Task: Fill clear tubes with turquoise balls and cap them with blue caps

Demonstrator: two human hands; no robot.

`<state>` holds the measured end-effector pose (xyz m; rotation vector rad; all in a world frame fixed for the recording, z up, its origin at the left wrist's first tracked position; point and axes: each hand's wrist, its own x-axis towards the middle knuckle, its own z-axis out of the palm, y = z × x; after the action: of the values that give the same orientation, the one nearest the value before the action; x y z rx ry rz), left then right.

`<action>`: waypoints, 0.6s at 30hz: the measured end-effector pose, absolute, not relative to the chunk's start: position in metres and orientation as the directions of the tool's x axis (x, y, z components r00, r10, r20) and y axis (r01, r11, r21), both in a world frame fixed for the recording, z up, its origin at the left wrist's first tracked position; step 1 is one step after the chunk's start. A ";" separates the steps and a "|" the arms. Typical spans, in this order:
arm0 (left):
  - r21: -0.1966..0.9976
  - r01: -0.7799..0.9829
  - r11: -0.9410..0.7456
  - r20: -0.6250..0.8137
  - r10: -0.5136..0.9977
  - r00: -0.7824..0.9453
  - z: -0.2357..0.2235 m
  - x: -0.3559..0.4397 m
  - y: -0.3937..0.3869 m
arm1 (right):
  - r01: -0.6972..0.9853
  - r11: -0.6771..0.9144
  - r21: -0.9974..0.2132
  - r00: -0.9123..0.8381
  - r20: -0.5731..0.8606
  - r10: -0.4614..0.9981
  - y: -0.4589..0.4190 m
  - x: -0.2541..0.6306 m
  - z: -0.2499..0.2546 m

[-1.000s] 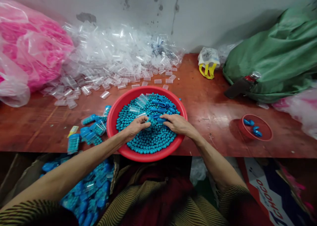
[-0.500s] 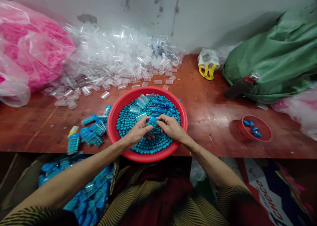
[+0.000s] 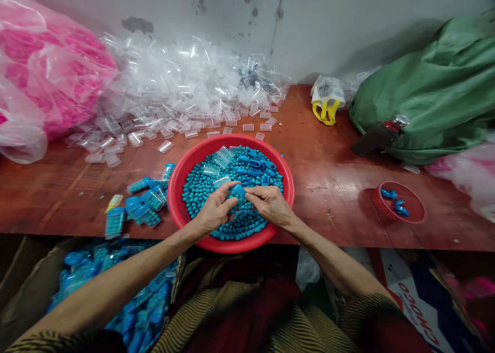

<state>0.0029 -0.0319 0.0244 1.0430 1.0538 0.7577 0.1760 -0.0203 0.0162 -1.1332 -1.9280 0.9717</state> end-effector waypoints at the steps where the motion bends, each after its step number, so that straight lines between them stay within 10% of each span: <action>1: 0.941 -0.013 0.337 -0.315 0.892 0.324 0.023 0.003 -0.032 | 0.401 0.388 -0.830 -0.424 0.207 0.882 -0.020 0.177 0.015; 7: 0.948 0.016 0.317 -0.304 0.893 0.330 0.016 0.001 -0.034 | 0.385 0.510 -0.769 -0.581 0.227 0.782 -0.012 0.185 0.010; 14: 0.950 0.031 0.311 -0.295 0.860 0.417 0.022 -0.010 -0.032 | 0.045 -0.083 -0.996 -0.459 -0.094 0.883 0.002 0.182 0.018; 18: 0.954 0.071 0.293 -0.298 0.884 0.359 0.023 -0.007 -0.034 | 0.066 -0.067 -0.996 -0.308 -0.084 0.948 0.001 0.171 0.015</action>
<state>-0.0067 -0.0342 0.0233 1.1491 1.0717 0.7100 0.1712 0.0011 0.0148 -1.1414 -1.4453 1.4731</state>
